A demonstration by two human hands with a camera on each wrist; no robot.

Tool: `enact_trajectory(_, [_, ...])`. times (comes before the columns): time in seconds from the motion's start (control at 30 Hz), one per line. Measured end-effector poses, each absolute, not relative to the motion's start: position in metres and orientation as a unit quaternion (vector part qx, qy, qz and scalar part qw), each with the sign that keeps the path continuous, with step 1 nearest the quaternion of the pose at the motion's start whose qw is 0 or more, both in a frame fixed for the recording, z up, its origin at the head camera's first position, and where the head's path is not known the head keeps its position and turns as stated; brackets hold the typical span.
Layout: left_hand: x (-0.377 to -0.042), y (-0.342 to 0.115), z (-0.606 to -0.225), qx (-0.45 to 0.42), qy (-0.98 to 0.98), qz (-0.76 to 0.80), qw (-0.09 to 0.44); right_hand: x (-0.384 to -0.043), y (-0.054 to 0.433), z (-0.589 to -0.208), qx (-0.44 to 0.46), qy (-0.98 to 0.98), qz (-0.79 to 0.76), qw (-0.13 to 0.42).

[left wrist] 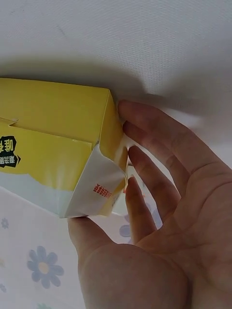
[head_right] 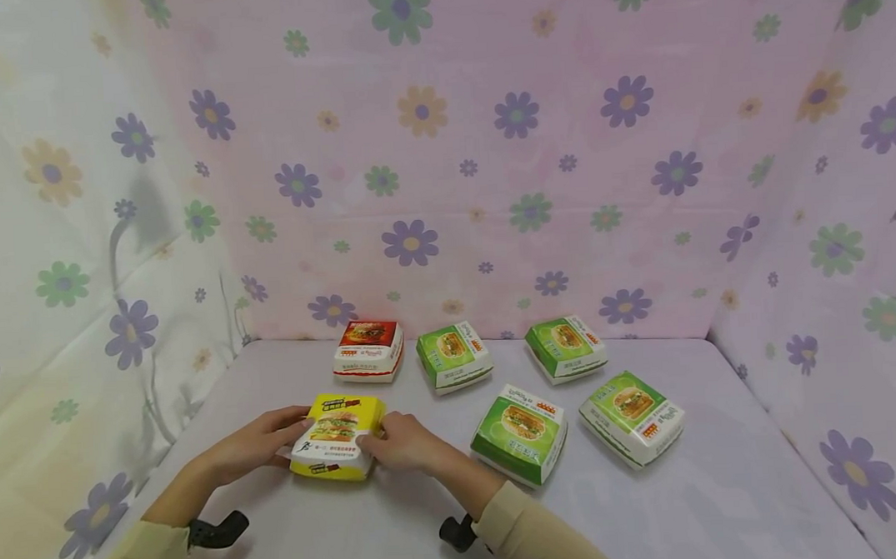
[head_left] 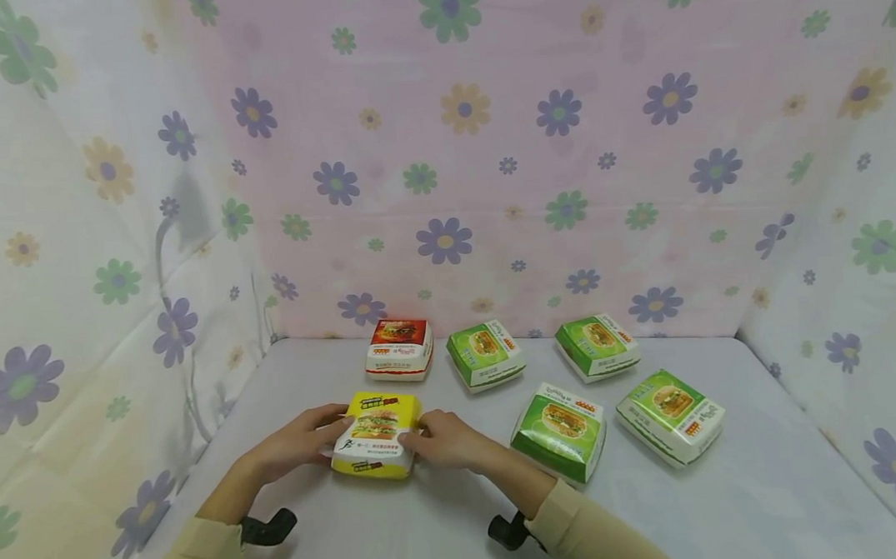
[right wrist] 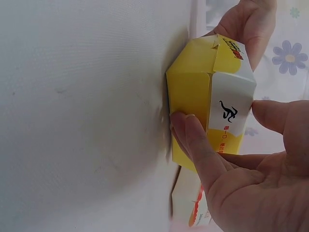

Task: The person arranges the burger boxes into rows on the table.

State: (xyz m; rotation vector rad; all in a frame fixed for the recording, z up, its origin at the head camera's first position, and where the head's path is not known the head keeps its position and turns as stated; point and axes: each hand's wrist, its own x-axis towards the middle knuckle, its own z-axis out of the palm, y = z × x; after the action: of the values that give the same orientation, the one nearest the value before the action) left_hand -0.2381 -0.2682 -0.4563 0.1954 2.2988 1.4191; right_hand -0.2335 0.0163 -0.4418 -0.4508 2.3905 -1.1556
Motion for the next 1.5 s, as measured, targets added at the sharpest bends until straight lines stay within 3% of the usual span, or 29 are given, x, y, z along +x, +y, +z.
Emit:
enact_trajectory(0.73, [-0.236, -0.276, -0.455, 0.057, 0.838, 0.5, 0.211, -0.227, 0.018, -0.439, -0.159, 0.876, -0.401, 0.215])
enact_trajectory(1.5, [-0.229, -0.249, -0.428, 0.128, 0.908, 0.398, 0.029, -0.208, 0.082, -0.407, -0.225, 0.879, -0.382, 0.172])
